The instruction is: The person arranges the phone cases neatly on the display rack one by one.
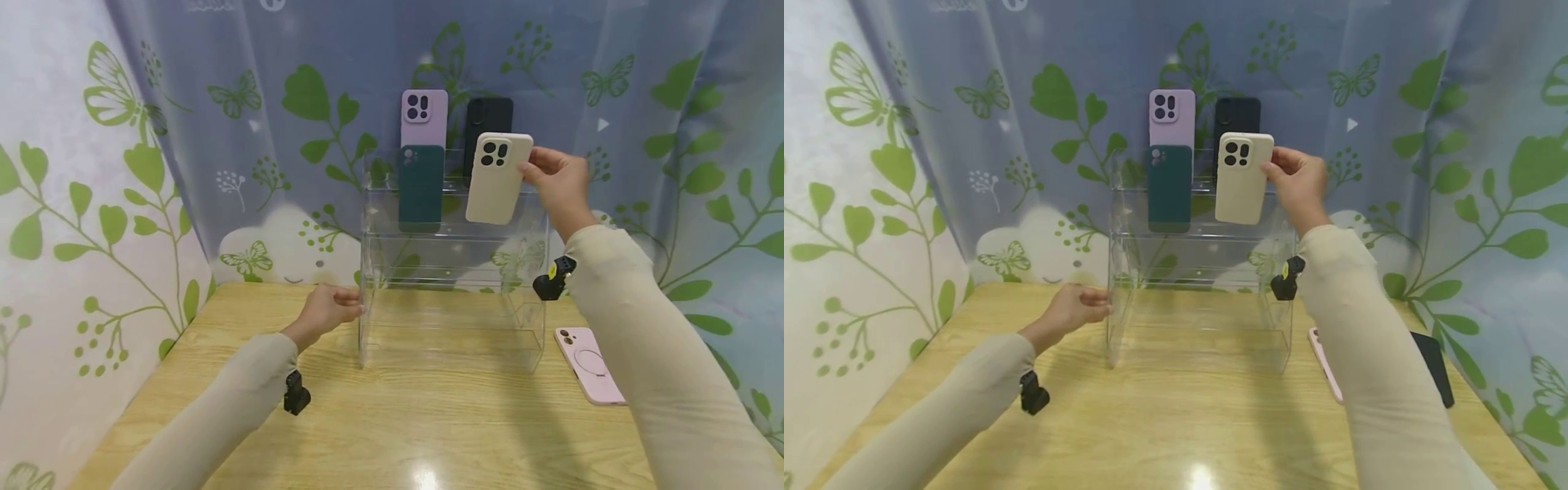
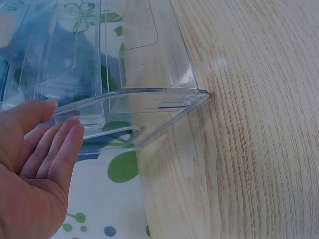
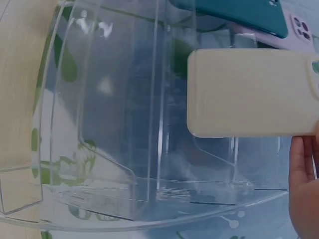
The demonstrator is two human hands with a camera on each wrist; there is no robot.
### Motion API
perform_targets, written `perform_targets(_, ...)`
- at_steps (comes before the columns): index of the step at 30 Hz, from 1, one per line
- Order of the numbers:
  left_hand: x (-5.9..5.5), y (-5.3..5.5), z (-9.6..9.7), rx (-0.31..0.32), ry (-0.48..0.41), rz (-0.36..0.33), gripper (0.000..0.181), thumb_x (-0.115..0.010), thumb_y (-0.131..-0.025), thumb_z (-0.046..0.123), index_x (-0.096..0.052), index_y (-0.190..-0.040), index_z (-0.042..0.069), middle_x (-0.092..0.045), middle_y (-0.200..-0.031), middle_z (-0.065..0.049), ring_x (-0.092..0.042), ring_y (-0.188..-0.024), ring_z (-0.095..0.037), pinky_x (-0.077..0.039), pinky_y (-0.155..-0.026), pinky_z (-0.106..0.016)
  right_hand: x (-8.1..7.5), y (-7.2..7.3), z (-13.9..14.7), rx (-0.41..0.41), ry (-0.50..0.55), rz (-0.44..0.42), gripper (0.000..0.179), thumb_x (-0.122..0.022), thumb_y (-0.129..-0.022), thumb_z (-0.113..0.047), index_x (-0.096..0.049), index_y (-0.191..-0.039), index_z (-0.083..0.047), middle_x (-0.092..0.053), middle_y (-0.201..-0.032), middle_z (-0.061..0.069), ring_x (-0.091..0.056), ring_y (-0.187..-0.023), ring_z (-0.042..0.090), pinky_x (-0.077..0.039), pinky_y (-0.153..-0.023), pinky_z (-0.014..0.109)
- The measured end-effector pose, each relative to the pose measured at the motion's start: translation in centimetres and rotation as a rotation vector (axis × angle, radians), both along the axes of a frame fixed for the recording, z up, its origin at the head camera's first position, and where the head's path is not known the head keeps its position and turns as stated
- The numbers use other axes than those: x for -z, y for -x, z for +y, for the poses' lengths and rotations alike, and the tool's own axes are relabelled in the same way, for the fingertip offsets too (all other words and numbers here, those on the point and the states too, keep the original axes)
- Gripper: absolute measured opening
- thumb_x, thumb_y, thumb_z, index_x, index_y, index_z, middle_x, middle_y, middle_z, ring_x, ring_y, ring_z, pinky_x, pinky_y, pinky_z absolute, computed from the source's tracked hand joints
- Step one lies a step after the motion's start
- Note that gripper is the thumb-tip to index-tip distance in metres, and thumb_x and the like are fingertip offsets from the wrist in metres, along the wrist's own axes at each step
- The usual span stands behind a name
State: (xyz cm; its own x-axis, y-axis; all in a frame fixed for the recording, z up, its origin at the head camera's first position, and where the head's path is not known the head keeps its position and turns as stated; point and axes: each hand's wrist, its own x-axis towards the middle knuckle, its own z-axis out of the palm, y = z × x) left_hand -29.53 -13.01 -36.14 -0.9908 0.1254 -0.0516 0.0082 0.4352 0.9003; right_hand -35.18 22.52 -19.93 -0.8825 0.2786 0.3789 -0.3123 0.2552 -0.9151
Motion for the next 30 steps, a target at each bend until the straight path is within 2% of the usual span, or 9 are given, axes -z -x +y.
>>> perform_targets(5, -0.1, 0.1, 0.1, -0.005, -0.003, 0.002, 0.038, -0.070, -0.087, 0.007, -0.062, -0.123, -0.003, -0.067, -0.114, -0.020, -0.066, -0.100, -0.028, -0.060, -0.080, -0.030, 0.5, 0.4, -0.4, -0.034, -0.053, -0.020, 0.036, -0.069, -0.089, -0.016, -0.065, -0.122, -0.002, -0.072, -0.103, -0.006, -0.064, -0.083, 0.001, -0.053, -0.092, 0.024)
perform_targets(10, 0.1, 0.1, 0.1, -0.010, -0.001, 0.006, 0.038, -0.070, -0.087, 0.006, -0.063, -0.122, -0.004, -0.067, -0.112, -0.020, -0.066, -0.101, -0.028, -0.060, -0.081, -0.031, 0.5, 0.8, -0.7, -0.053, -0.050, -0.043, 0.037, -0.065, -0.092, -0.014, -0.062, -0.125, 0.002, -0.067, -0.119, 0.006, -0.064, -0.080, -0.001, -0.054, -0.091, 0.025)
perform_targets(15, 0.0, 0.0, 0.1, -0.008, -0.002, 0.001, 0.039, -0.071, -0.087, 0.008, -0.062, -0.123, -0.003, -0.067, -0.113, -0.019, -0.066, -0.102, -0.028, -0.060, -0.082, -0.032, 0.4, 1.0, -0.9, -0.002, -0.065, -0.109, 0.038, -0.059, -0.096, -0.017, -0.060, -0.129, 0.000, -0.061, -0.129, 0.014, -0.062, -0.086, 0.002, -0.053, -0.093, 0.026)
perform_targets(19, -0.1, 0.0, 0.1, -0.010, -0.002, 0.001, 0.039, -0.070, -0.087, 0.008, -0.062, -0.124, -0.002, -0.067, -0.114, -0.019, -0.065, -0.103, -0.028, -0.060, -0.081, -0.030, 0.5, 1.1, -0.9, 0.047, -0.130, -0.141, 0.037, -0.058, -0.097, -0.019, -0.060, -0.128, 0.000, -0.060, -0.128, 0.016, -0.062, -0.087, 0.007, -0.053, -0.094, 0.027)
perform_targets(22, -0.1, 0.0, 0.1, -0.014, -0.003, 0.004, 0.038, -0.070, -0.087, 0.007, -0.062, -0.123, -0.003, -0.067, -0.113, -0.019, -0.066, -0.102, -0.028, -0.060, -0.080, -0.030, 0.9, 1.2, -0.9, 0.048, -0.191, -0.155, 0.038, -0.056, -0.097, -0.019, -0.059, -0.129, 0.001, -0.059, -0.128, 0.019, -0.064, -0.098, 0.016, -0.052, -0.096, 0.029)
perform_targets(26, -0.1, 0.0, 0.1, -0.011, -0.010, 0.002, 0.039, -0.070, -0.087, 0.006, -0.062, -0.124, -0.004, -0.067, -0.114, -0.020, -0.065, -0.103, -0.029, -0.060, -0.081, -0.030, 1.6, 1.1, -1.0, 0.037, -0.230, -0.183, 0.042, -0.055, -0.098, -0.021, -0.055, -0.133, 0.002, -0.056, -0.131, 0.021, -0.060, -0.113, 0.029, -0.051, -0.099, 0.035)
perform_targets(30, -0.1, 0.0, 0.1, -0.011, -0.012, 0.007, 0.039, -0.070, -0.087, 0.006, -0.061, -0.124, -0.004, -0.066, -0.114, -0.020, -0.065, -0.104, -0.029, -0.060, -0.081, -0.030, 2.1, 1.2, -1.3, 0.085, -0.290, -0.185, 0.041, -0.056, -0.097, -0.023, -0.058, -0.130, 0.001, -0.059, -0.127, 0.021, -0.058, -0.114, 0.031, -0.051, -0.097, 0.040)
